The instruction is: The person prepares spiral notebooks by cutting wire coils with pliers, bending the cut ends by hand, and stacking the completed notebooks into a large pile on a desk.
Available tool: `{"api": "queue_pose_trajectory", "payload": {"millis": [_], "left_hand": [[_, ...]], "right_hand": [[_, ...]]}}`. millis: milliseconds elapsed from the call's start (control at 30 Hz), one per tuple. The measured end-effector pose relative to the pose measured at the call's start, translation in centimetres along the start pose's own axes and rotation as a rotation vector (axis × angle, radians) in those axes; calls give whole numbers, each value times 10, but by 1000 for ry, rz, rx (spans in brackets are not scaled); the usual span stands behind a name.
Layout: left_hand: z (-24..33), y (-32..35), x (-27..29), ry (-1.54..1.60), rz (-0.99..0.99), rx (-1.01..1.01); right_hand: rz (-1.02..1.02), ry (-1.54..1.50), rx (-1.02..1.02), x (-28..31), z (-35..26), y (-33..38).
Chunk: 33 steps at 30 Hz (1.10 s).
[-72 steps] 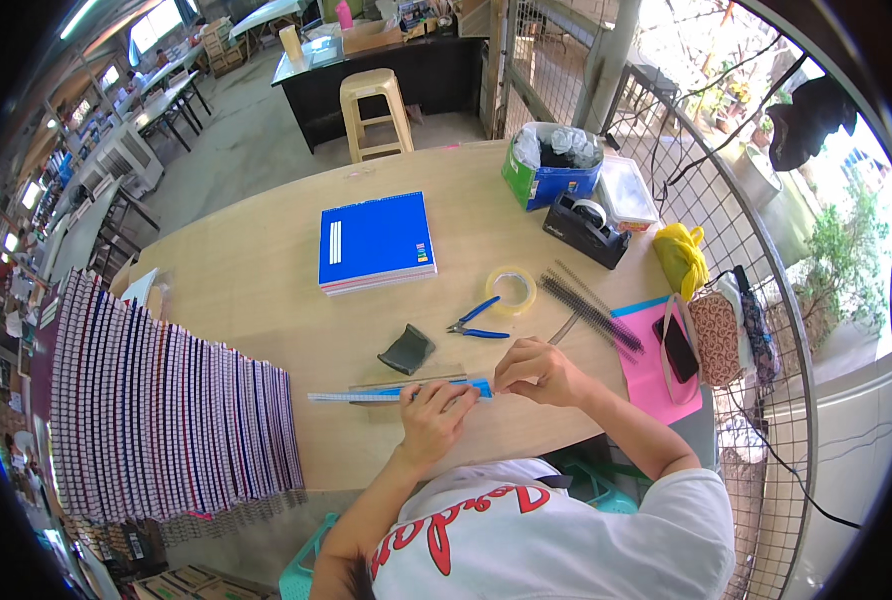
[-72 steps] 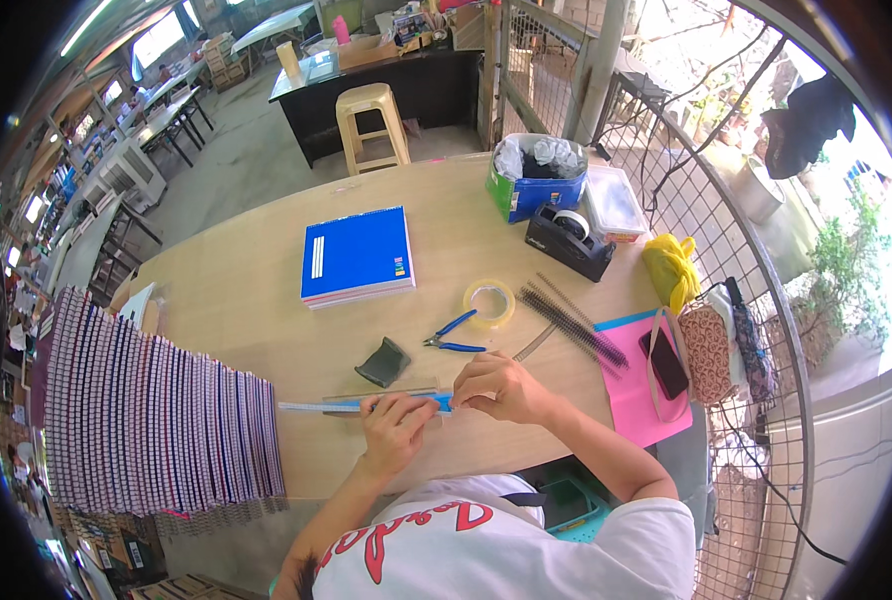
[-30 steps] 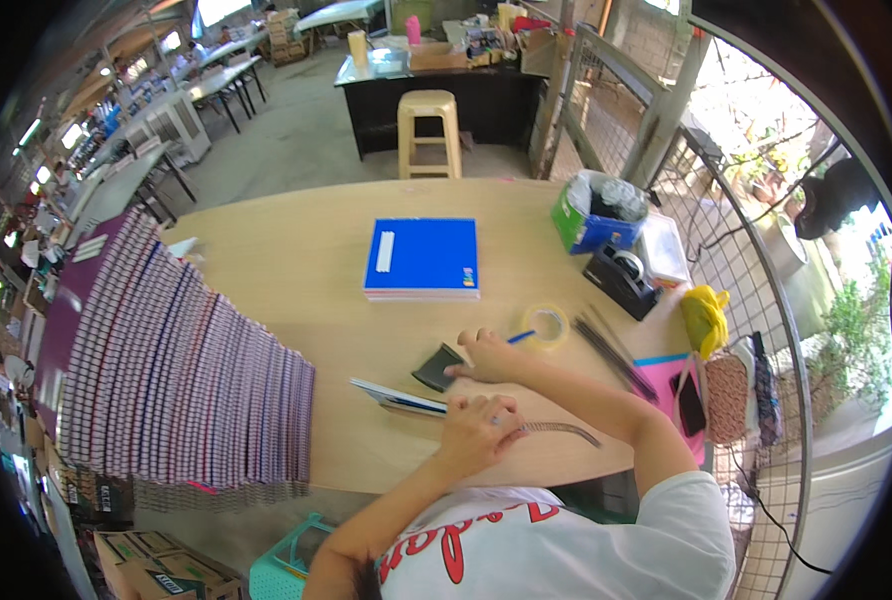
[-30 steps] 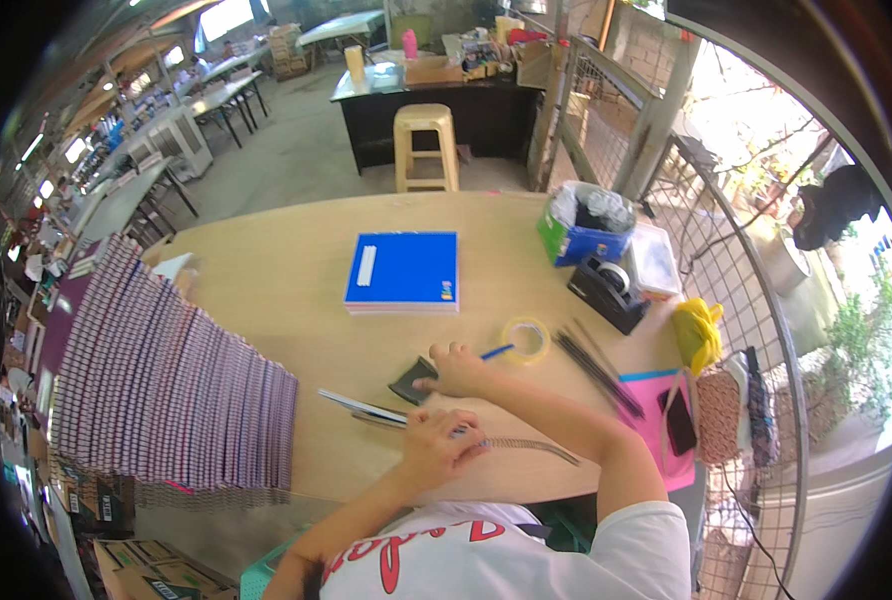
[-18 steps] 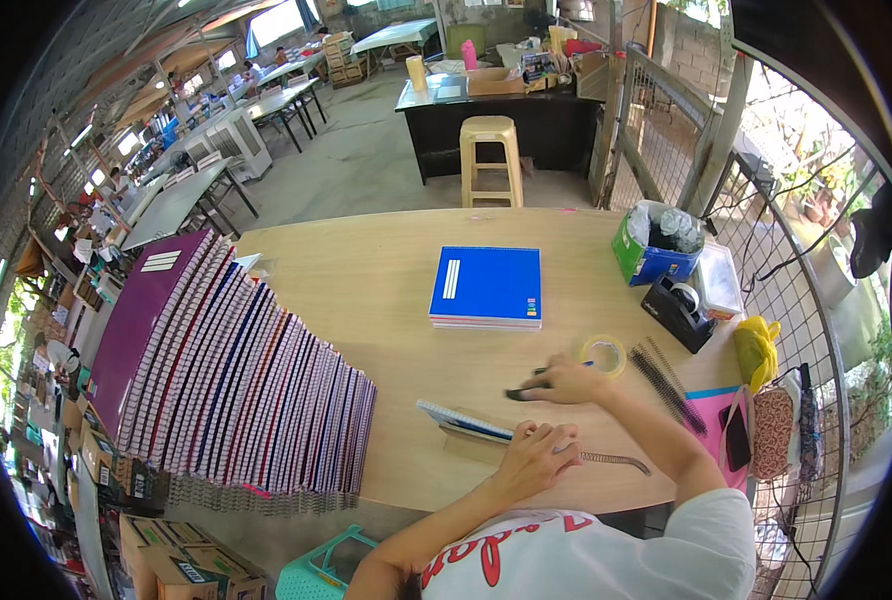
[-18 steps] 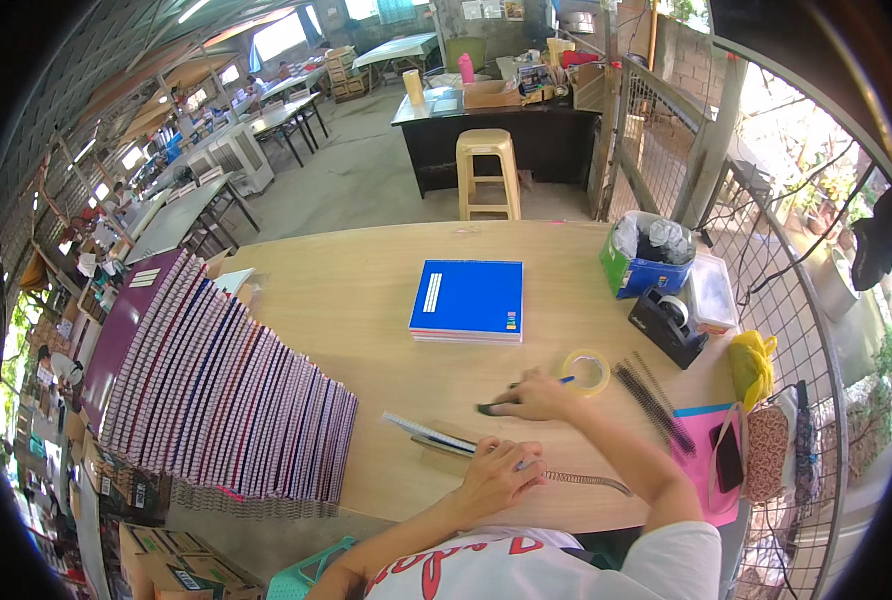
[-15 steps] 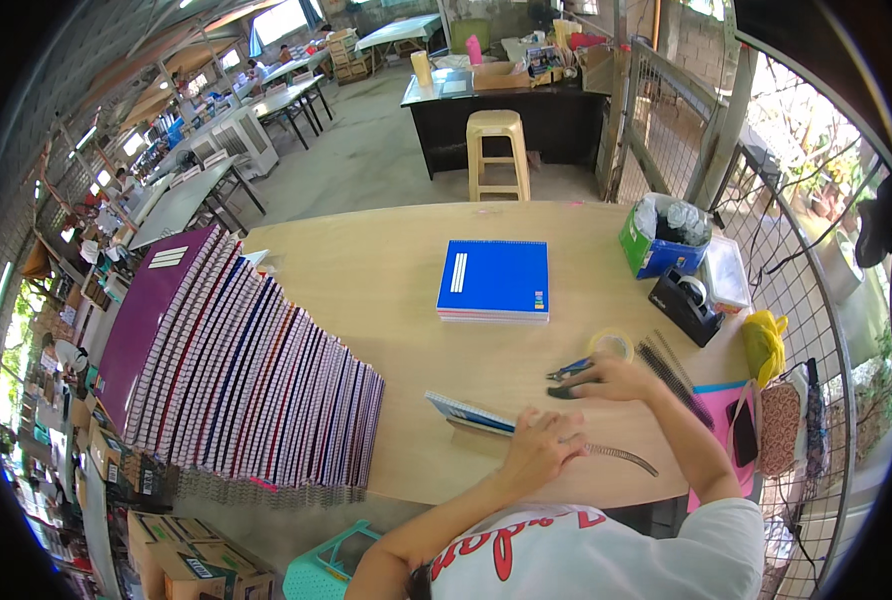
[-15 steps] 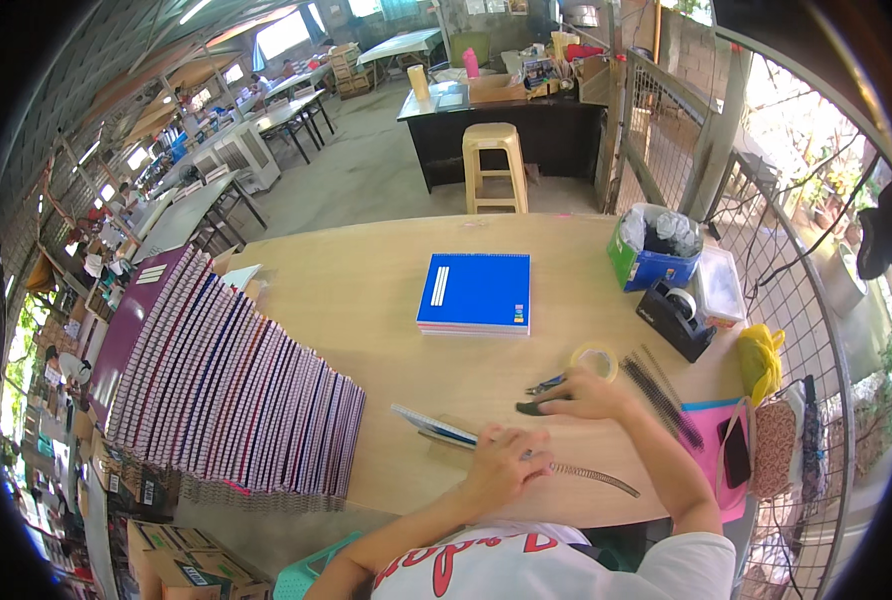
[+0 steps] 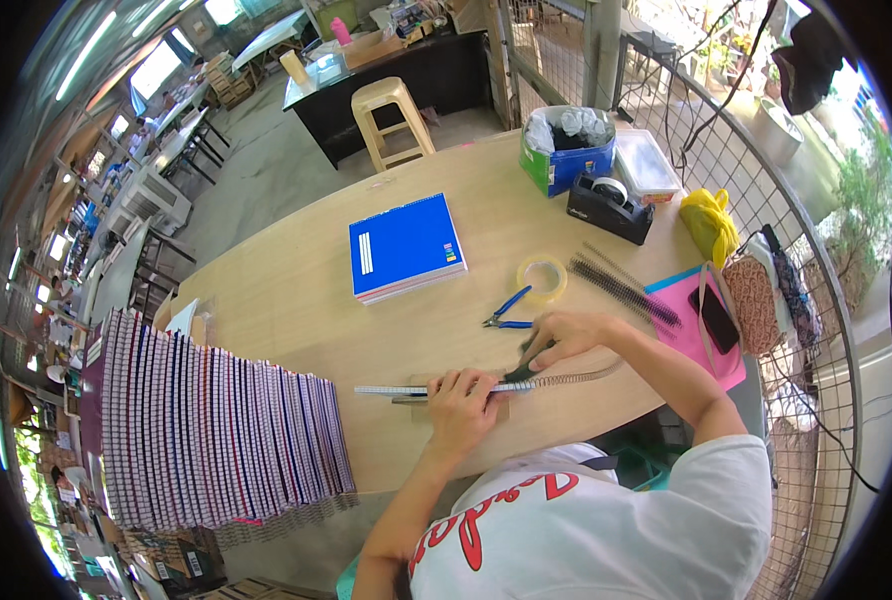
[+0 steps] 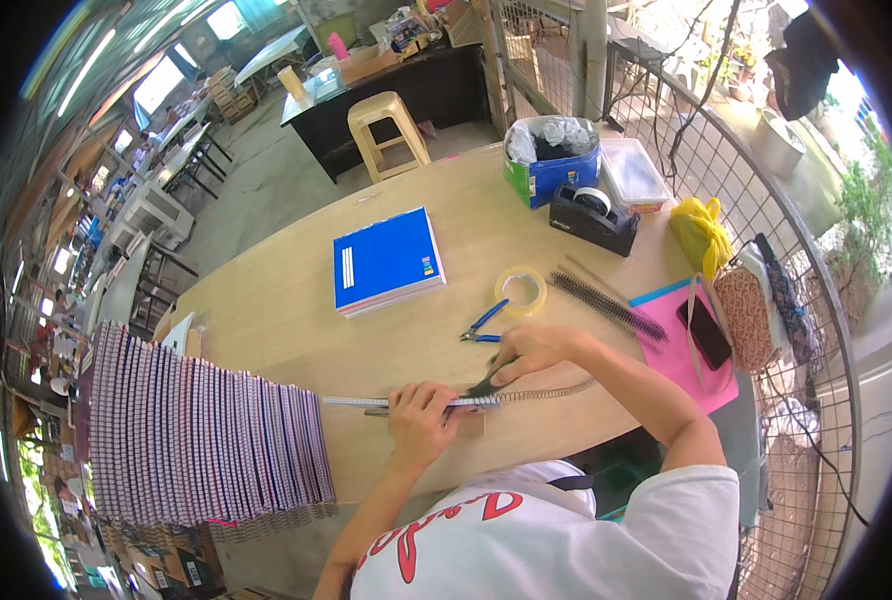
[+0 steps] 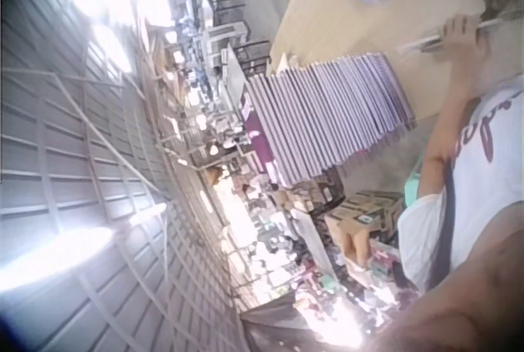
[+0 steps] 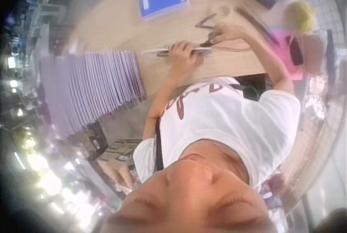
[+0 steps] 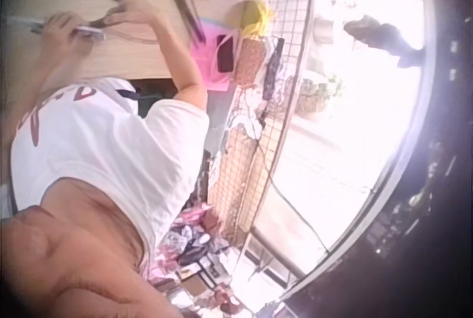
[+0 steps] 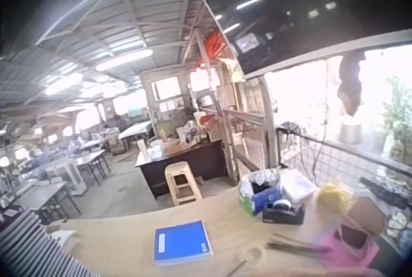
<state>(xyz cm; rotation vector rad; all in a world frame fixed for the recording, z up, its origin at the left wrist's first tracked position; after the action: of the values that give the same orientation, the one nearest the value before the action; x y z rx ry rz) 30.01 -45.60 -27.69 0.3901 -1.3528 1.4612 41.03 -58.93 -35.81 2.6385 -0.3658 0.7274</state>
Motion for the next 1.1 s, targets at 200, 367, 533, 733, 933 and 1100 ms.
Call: {"api": "queue_pose_trajectory", "payload": {"millis": [200,367,533,733,933,1100], "left_hand": [[-8,1,-2,64,-1,15],[-14,3,-1,100,25,30],[-17,2,-1,139,78,21],[-55,22,18,-82,64,224],[-59,23,19,-85,94,172],[-68,31,20,-97,106,229]], "right_hand": [[137,107,40,6,-6,-2],[100,-176,192,4,-37,-7],[129,-649,304,12,-19,-13],[83,-488,341,10,-51,-14],[34,-713,205,8,-31,-37],[85,-69,211,7,-58,-52]]}}
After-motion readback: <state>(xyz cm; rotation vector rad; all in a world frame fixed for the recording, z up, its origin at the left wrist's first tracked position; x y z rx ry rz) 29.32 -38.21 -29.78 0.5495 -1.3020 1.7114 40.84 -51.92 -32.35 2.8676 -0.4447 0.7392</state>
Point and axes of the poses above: each hand's wrist, its own y-axis away from the middle knuckle, its own x-axis out of the back of the hand, z = x × y, the point moved 9 cm from there along -y, towards the middle knuckle, and after that the axes turned 2 degrees about -y, right-handed, at the moved point
